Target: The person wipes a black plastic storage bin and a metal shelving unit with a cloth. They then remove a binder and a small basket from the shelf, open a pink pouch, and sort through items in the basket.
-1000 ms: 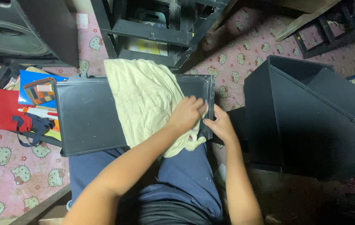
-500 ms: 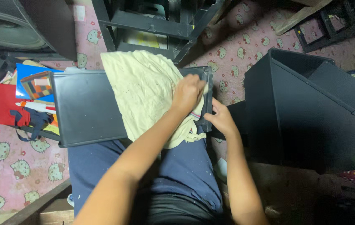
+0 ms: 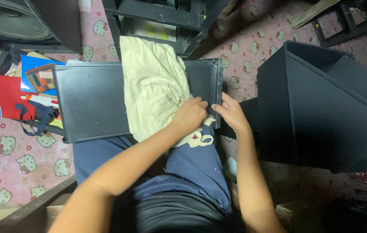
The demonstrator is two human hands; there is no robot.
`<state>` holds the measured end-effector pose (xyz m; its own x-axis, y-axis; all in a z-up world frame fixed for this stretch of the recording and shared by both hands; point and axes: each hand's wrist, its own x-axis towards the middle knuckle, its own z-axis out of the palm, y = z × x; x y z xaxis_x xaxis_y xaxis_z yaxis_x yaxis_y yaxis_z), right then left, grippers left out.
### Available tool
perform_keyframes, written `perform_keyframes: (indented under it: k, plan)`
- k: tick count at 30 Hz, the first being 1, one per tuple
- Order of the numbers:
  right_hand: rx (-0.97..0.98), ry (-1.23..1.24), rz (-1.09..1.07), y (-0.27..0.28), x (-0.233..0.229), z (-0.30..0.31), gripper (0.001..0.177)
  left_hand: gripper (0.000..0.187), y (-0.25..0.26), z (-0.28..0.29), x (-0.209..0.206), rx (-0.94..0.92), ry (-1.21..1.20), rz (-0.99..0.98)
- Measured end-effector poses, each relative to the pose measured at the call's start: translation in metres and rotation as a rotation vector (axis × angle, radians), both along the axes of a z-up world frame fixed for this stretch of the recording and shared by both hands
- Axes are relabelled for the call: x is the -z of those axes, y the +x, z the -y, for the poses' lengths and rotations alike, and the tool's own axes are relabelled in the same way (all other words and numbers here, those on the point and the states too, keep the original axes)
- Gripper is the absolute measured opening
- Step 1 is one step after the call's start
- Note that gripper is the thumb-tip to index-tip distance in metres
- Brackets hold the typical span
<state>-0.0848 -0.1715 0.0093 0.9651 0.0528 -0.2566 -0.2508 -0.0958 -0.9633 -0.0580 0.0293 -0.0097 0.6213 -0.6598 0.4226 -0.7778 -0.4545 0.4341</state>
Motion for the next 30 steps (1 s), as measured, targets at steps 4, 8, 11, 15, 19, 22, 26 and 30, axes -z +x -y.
perform_keyframes:
  k: [4, 8, 11, 15, 19, 22, 26, 30]
  plan:
    - [0.042, -0.137, -0.166, -0.001, -0.021, -0.006, 0.055, 0.013, 0.001, -0.028, -0.005, 0.021, -0.069, -0.030]
    - [0.000, -0.014, -0.049, -0.001, -0.011, -0.006, 0.056, 0.003, 0.013, -0.012, 0.011, 0.169, -0.172, -0.023]
    - [0.000, -0.070, -0.046, 0.000, -0.002, -0.001, 0.052, 0.009, 0.017, 0.010, 0.017, 0.081, -0.190, -0.029]
    - [0.048, -0.257, -0.076, 0.000, 0.003, 0.005, 0.051, 0.006, 0.018, 0.007, 0.012, 0.108, -0.166, 0.042]
    - [0.094, -0.318, -0.068, 0.000, 0.010, 0.005, 0.056, 0.004, 0.030, 0.014, 0.002, 0.010, -0.195, 0.108]
    - [0.101, -0.317, -0.099, 0.000, 0.011, 0.009, 0.056, 0.008, 0.059, 0.024, -0.011, -0.236, -0.127, 0.123]
    - [0.061, -0.344, -0.047, -0.005, 0.018, 0.015, 0.053, 0.010, 0.080, 0.037, -0.032, -0.434, -0.554, 0.003]
    - [0.060, -0.325, -0.022, -0.002, 0.021, 0.018, 0.047, 0.007, 0.046, 0.038, -0.017, -0.392, -0.448, -0.137]
